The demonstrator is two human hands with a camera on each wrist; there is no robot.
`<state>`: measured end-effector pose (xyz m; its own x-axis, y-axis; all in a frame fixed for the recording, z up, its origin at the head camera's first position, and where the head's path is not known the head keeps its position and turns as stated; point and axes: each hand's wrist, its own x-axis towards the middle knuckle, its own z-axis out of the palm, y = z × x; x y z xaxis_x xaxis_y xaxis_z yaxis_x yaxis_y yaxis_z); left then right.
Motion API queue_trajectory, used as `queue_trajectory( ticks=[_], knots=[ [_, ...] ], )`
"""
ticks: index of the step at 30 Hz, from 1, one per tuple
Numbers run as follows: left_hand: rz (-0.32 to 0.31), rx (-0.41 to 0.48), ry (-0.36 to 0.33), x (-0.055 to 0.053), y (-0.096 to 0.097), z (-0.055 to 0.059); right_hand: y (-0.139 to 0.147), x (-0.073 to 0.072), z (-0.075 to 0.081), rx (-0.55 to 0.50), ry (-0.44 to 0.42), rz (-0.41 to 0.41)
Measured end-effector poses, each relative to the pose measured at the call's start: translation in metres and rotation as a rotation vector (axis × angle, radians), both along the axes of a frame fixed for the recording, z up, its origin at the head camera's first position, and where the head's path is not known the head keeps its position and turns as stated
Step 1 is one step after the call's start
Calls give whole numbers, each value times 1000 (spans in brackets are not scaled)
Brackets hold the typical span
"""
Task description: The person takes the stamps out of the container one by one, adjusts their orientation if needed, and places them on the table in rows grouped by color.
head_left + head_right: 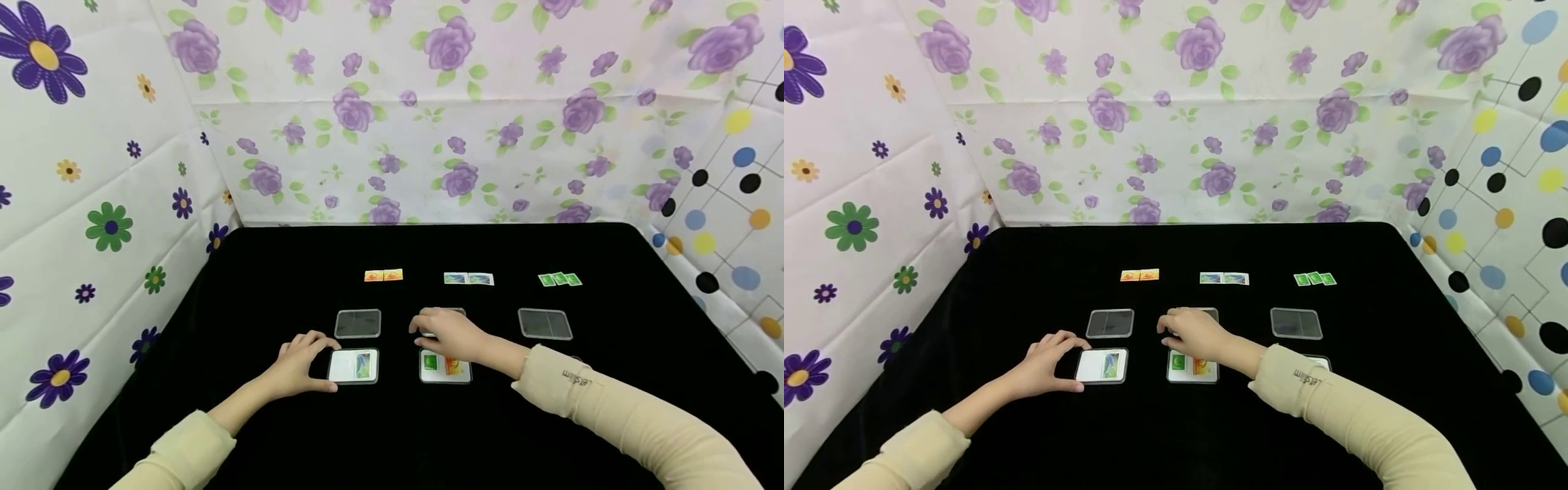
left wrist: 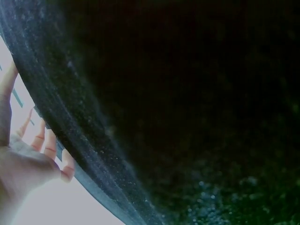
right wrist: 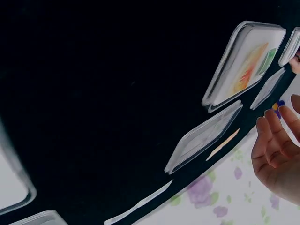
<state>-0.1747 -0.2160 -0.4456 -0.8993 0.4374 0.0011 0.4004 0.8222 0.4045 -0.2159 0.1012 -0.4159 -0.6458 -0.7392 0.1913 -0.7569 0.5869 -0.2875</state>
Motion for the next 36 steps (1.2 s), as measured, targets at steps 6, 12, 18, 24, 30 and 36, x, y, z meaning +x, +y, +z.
queue_trajectory(
  ticks=[6,12,18,24,30,36],
  knots=[
    [2,-8,-5,-1,1,2,-13,3,2,-22,-38,23],
    [-5,0,13,-3,3,4,-24,9,4,-28,-24,28],
    [5,-2,11,-1,3,2,-34,12,2,-21,-34,47],
    [23,-5,10,3,3,2,-45,20,-1,5,-31,28],
    [29,-9,0,2,3,3,-53,24,-8,36,5,2],
    [20,-4,11,3,3,1,-60,25,-11,35,-22,0]
  ],
)
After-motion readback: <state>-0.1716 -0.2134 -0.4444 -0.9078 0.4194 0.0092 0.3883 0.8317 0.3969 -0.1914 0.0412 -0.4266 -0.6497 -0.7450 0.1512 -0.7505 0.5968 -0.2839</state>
